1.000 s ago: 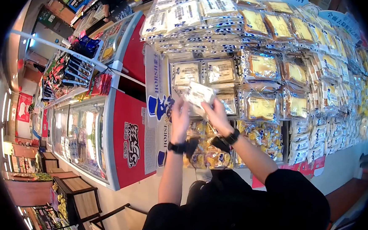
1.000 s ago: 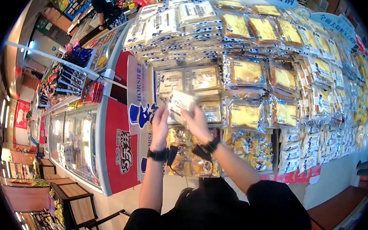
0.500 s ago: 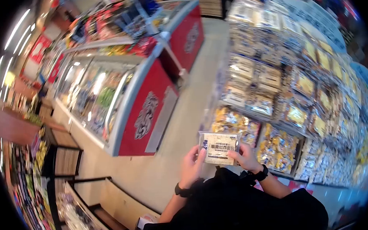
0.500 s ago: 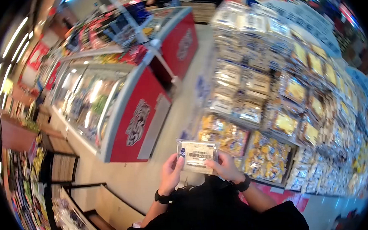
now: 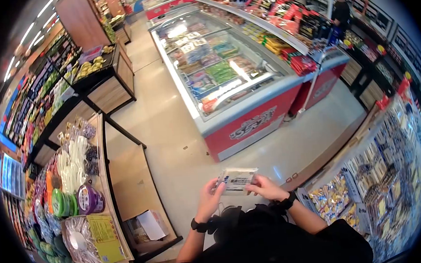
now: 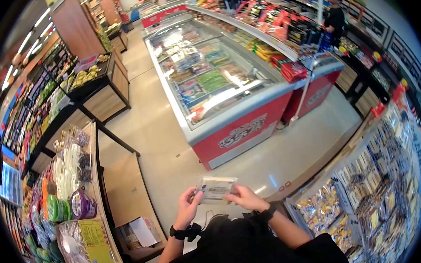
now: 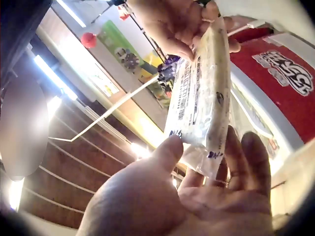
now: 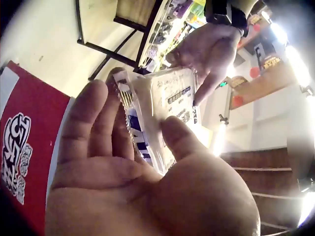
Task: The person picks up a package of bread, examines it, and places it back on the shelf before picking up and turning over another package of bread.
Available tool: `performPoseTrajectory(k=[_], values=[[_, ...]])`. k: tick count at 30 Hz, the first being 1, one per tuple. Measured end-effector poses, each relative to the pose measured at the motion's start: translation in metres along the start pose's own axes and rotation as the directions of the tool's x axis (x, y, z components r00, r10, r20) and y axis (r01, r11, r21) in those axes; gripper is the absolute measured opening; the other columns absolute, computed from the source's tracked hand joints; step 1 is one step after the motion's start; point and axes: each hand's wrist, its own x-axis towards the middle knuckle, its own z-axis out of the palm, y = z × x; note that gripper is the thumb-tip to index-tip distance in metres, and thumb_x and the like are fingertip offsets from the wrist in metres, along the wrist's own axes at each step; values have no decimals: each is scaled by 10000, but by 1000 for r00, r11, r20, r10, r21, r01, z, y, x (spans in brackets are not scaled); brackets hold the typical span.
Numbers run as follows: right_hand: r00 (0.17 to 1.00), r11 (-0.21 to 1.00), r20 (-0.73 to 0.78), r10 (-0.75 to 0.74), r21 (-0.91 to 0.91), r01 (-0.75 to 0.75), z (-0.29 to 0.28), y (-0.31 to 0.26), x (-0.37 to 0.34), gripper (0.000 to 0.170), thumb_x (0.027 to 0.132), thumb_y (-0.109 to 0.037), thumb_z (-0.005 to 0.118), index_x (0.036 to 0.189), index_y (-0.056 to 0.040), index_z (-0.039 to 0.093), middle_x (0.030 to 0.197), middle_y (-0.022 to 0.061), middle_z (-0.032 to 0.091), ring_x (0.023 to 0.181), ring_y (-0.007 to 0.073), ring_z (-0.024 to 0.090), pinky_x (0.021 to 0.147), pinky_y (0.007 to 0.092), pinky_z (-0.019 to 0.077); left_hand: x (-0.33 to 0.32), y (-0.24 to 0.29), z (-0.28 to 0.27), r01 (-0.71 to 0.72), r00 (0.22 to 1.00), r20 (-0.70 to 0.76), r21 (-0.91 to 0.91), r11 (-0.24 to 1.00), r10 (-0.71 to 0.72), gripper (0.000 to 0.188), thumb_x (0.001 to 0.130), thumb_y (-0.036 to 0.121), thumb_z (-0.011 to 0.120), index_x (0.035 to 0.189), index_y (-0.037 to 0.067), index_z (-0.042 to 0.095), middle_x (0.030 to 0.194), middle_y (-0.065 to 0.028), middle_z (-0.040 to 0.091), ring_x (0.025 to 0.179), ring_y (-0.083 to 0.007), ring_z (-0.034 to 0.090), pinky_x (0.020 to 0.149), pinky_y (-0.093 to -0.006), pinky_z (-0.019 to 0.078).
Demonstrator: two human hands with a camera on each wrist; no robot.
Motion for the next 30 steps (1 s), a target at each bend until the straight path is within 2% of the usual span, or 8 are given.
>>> performPoseTrajectory(k=[3,12,14,18,20,24,27,30], values=[[994,999,106,5,-53,0,30,-19,43,455,967,-222,606,1335,-10,440,1112,89,656,926,136,620,710,276,509,-1,-6,-46,5,996,-93,-71,997,-12,260,952,158,631,1132,-30,620,1026,-58,660,955,-108,580,814,-273,480],[988,997,152,29,-73,-18,67,-27,141,455,972,-252,602,1343,-30,460,1057,75,674,858,119,642,632,255,491,7,-22,-119,-19,939,-343,-136,991,-29,279,972,148,593,1188,-27,578,1041,-78,656,942,-132,608,777,-274,494],[988,996,149,30,-88,-17,79,-39,161,377,977,-231,592,1281,-33,491,1040,55,670,862,101,619,621,251,488,15,-31,-133,-18,904,-426,-136,991,-42,277,972,145,590,1190,-26,576,1023,-72,658,921,-123,603,760,-270,489],[983,992,180,47,-120,-25,98,-50,216,352,974,-217,591,1260,-33,503,1014,40,666,849,88,605,616,248,486,36,-16,-165,-11,901,-429,-166,986,-62,266,963,139,599,1172,-25,579,998,-60,657,884,-105,587,726,-261,475],[981,992,194,-1,-121,25,108,-58,245,378,976,-206,583,1286,-10,494,1054,83,672,873,125,634,680,280,509,50,-15,-183,-20,895,-444,-147,989,-48,261,958,130,603,1167,-24,579,983,-53,653,860,-98,579,714,-259,469],[982,989,181,-48,-127,72,126,-58,313,393,985,-208,554,1303,13,485,1076,127,673,918,147,645,754,308,523,90,-4,-229,-14,892,-451,23,1000,22,211,963,123,603,1122,-13,586,936,-14,646,818,-77,581,701,-231,456],[944,978,320,-79,-159,136,139,-59,378,437,1004,-274,512,1363,-32,459,1033,65,652,883,121,609,697,278,499,127,22,-264,-13,885,-465,42,999,31,205,951,107,620,1118,-10,600,892,1,635,771,-57,550,665,-220,433],[872,994,488,-38,-72,84,156,-76,443,452,1014,-298,487,1378,-32,460,1077,65,637,931,126,592,733,287,500,165,44,-305,-13,856,-514,84,996,54,181,944,110,632,1073,-14,603,862,15,608,761,-61,532,673,-219,438]])
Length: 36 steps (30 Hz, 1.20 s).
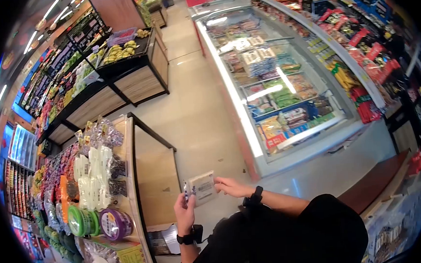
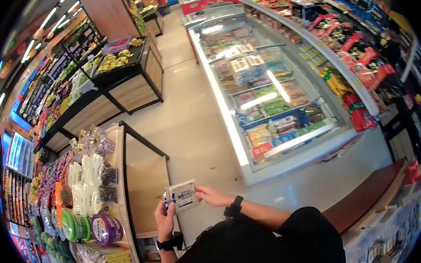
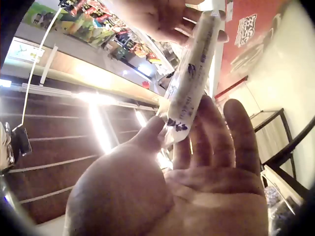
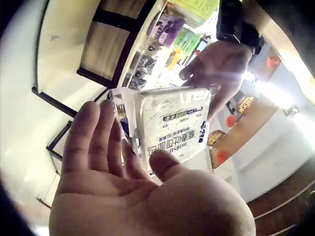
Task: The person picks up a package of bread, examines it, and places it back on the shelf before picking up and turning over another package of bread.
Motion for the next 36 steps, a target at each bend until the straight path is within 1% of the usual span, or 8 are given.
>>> performPoseTrajectory(k=[5,12,17,23,26,29,33,36], values=[[983,984,37,-180,1,180,-24,-21,89,384,1017,-249,471,1318,-16,520,974,49,640,841,109,576,706,277,484,65,8,-20,-8,978,-207,27,1000,14,183,968,113,602,1095,-19,585,869,22,608,745,-37,517,640,-205,418],[1000,982,28,4,186,-9,-49,-27,163,360,1002,-190,485,1306,-1,526,1020,54,638,881,117,608,704,280,511,138,2,-32,29,959,-284,45,999,-15,237,1021,160,520,1175,-16,560,865,23,617,729,-21,527,612,-192,428],[999,995,-29,-16,96,19,-94,-35,208,386,1001,-159,484,1345,14,483,1069,67,628,909,130,608,734,282,520,234,-27,-34,82,983,-168,63,995,-71,237,1026,180,505,1151,-6,585,842,25,615,708,-23,524,584,-202,431],[950,999,-309,-44,2,46,-153,-72,260,374,994,-186,538,1314,6,522,1032,50,643,893,107,603,704,272,517,378,-21,-21,14,997,81,86,996,-21,249,1027,179,499,1117,-29,603,831,8,628,710,-38,532,590,-217,433],[863,994,-499,81,104,-33,-175,-102,285,347,995,-190,550,1278,10,548,1001,37,642,869,91,598,674,262,509,442,-10,-12,30,973,230,-12,999,-26,258,1029,179,494,1137,-31,595,859,-6,645,733,-45,549,619,-221,454],[773,992,-630,79,126,1,-198,-117,302,340,979,-200,587,1225,35,572,955,58,666,805,103,594,731,277,506,493,8,5,145,927,365,-131,981,-88,238,1018,147,511,1160,-29,587,947,-29,671,811,-62,592,713,-223,487],[633,993,-771,78,115,17,-231,-118,315,319,957,-227,631,1150,26,596,829,19,632,715,72,567,604,252,478,568,6,32,247,801,590,-174,953,-100,227,960,54,589,1168,-36,576,1024,-65,687,911,-92,628,774,-229,482],[546,992,-836,55,110,67,-251,-119,327,311,957,-232,629,1142,17,603,839,32,647,766,97,594,681,271,492,602,4,54,289,761,637,-158,944,-126,228,946,58,611,1155,-29,588,1002,-57,685,895,-98,628,764,-235,485]])
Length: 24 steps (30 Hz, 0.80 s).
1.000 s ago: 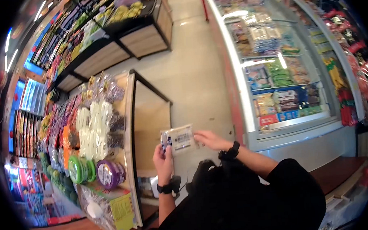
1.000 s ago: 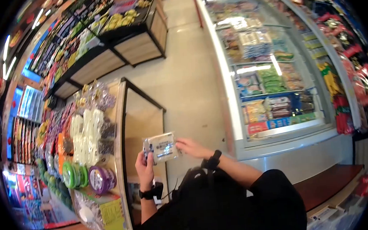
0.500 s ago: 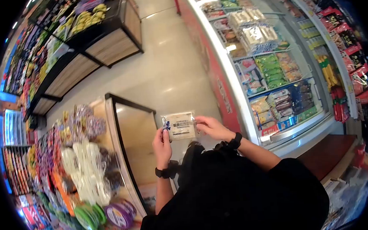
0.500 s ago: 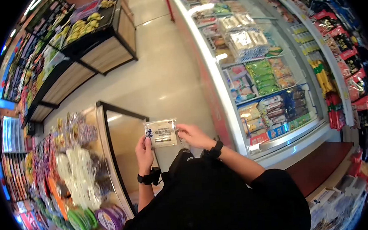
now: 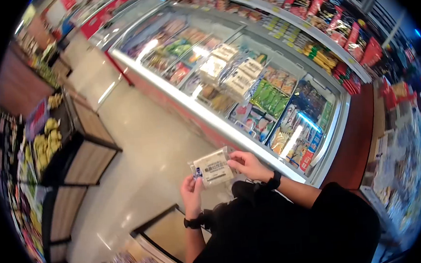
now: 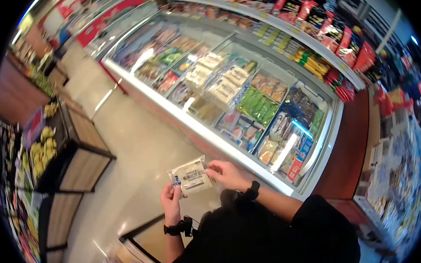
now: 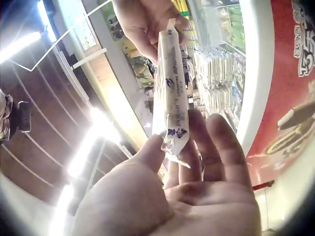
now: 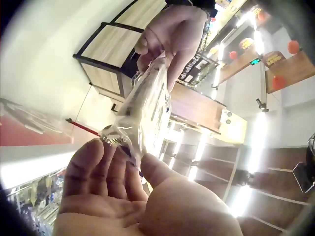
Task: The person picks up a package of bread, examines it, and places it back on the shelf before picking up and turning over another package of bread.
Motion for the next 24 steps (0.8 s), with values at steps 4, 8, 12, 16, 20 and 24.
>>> performPoseTrajectory(k=[4,8,12,16,20,24], values=[[989,999,-147,-10,-54,2,-3,10,45,352,936,-257,642,1165,8,605,905,87,693,818,152,648,745,299,512,59,4,-3,-43,999,31,178,983,38,220,972,109,585,1156,-10,608,971,-57,691,793,-89,631,679,-247,519],[974,995,-226,-1,-93,-21,-3,11,99,356,907,-238,647,1159,11,614,913,121,702,796,187,665,742,317,528,109,33,-2,55,998,-23,276,960,-50,270,928,109,650,1160,-19,605,991,-78,677,878,-138,632,775,-279,515],[933,991,-343,-105,-116,69,-17,-8,164,325,890,-209,656,1124,14,625,865,123,689,749,197,660,694,328,525,182,61,4,12,1000,19,402,915,-22,323,943,141,634,1226,-6,579,1035,-93,667,875,-144,629,764,-286,516],[875,989,-463,-138,-113,96,-29,-23,203,264,887,-182,654,1081,-6,626,794,109,666,702,208,650,643,329,507,247,73,7,-115,989,143,553,825,42,320,961,150,610,1238,-5,572,1023,-64,657,892,-119,597,760,-279,500],[792,985,-586,-174,-103,140,-59,-45,234,248,902,-141,635,1122,-27,639,814,94,673,700,175,641,630,301,503,303,100,52,-117,968,252,487,865,-11,357,968,132,589,1289,-13,534,1064,-78,620,987,-149,580,815,-290,498],[680,970,-691,-243,-177,166,-93,-42,268,290,928,-130,621,1193,-14,640,916,93,686,755,124,631,643,262,508,369,105,92,-203,926,378,464,862,14,428,964,139,605,1346,-20,494,1092,-96,622,979,-144,585,828,-281,487]])
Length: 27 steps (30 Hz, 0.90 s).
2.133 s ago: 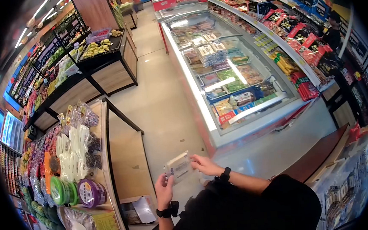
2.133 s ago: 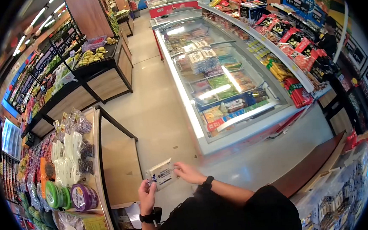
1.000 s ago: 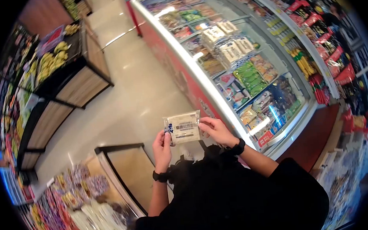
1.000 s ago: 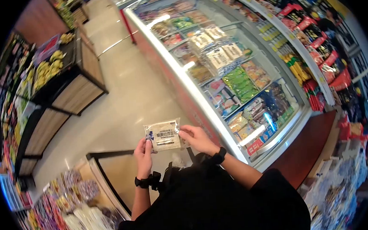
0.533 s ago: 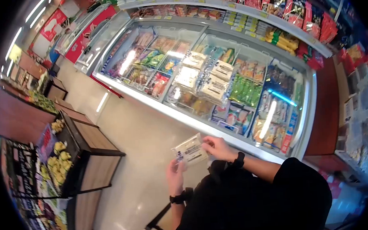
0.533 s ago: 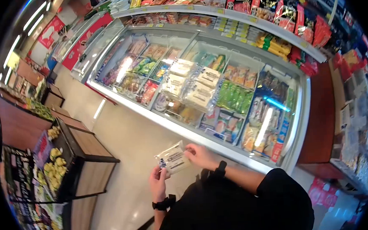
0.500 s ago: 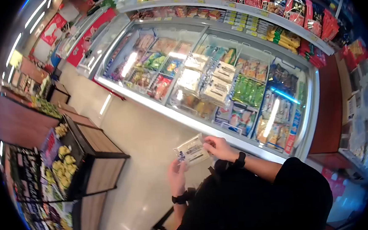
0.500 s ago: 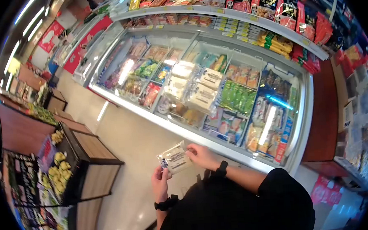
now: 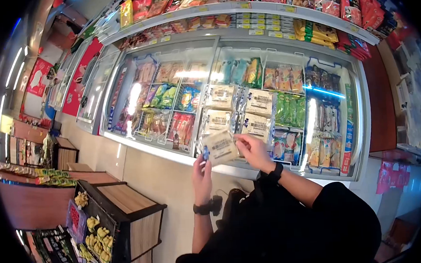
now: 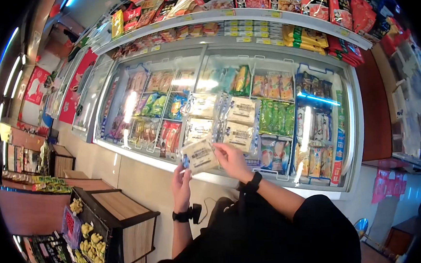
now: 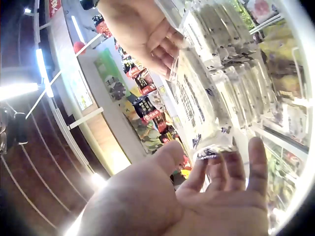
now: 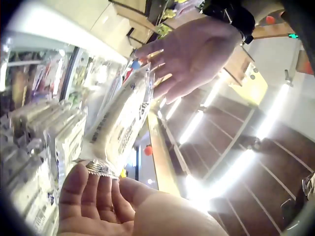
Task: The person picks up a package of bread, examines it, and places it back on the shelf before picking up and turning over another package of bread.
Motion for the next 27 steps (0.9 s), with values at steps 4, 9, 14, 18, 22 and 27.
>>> performPoseTrajectory(k=[4,9,14,18,22,27], values=[[994,999,-108,16,-35,-20,-3,-1,36,306,949,-160,610,1206,6,626,994,116,686,831,150,648,663,281,521,78,-2,15,-188,972,138,-17,982,188,460,964,146,610,1362,-33,465,1122,-108,624,982,-143,602,811,-275,491],[959,987,-282,-5,-155,-41,9,2,82,300,960,-172,599,1207,-4,625,1015,119,685,866,162,646,691,283,523,167,20,21,-221,926,311,-11,975,213,529,962,216,616,1391,-45,450,1213,-153,601,1043,-177,598,813,-292,509],[931,976,-362,45,-185,-119,34,-8,122,254,949,-179,583,1108,10,646,1033,168,655,933,313,645,805,359,508,235,5,24,-353,868,402,86,932,291,567,948,256,625,1388,-53,445,1283,-212,570,1135,-297,567,992,-385,432],[952,811,-281,-124,-581,-66,47,7,134,256,924,-210,606,1064,-3,660,1108,168,619,1070,338,574,927,407,462,253,0,18,-501,768,534,156,851,354,587,928,270,643,1375,-58,447,1304,-241,543,1227,-361,505,1055,-413,378],[940,687,-295,-174,-720,-98,56,-26,106,268,923,-188,614,1105,6,640,1163,172,599,1097,350,564,951,418,450,241,2,-1,-546,773,484,175,819,411,557,909,242,661,1366,-11,468,1399,-234,452,1295,-373,431,1090,-421,332],[971,826,-223,81,-530,-190,54,-42,16,205,938,-157,610,1099,-43,663,1076,145,661,1052,330,597,883,392,483,194,14,-35,-155,788,598,-36,987,146,277,957,154,614,1185,-2,596,1102,-134,641,997,-184,613,876,-300,481]])
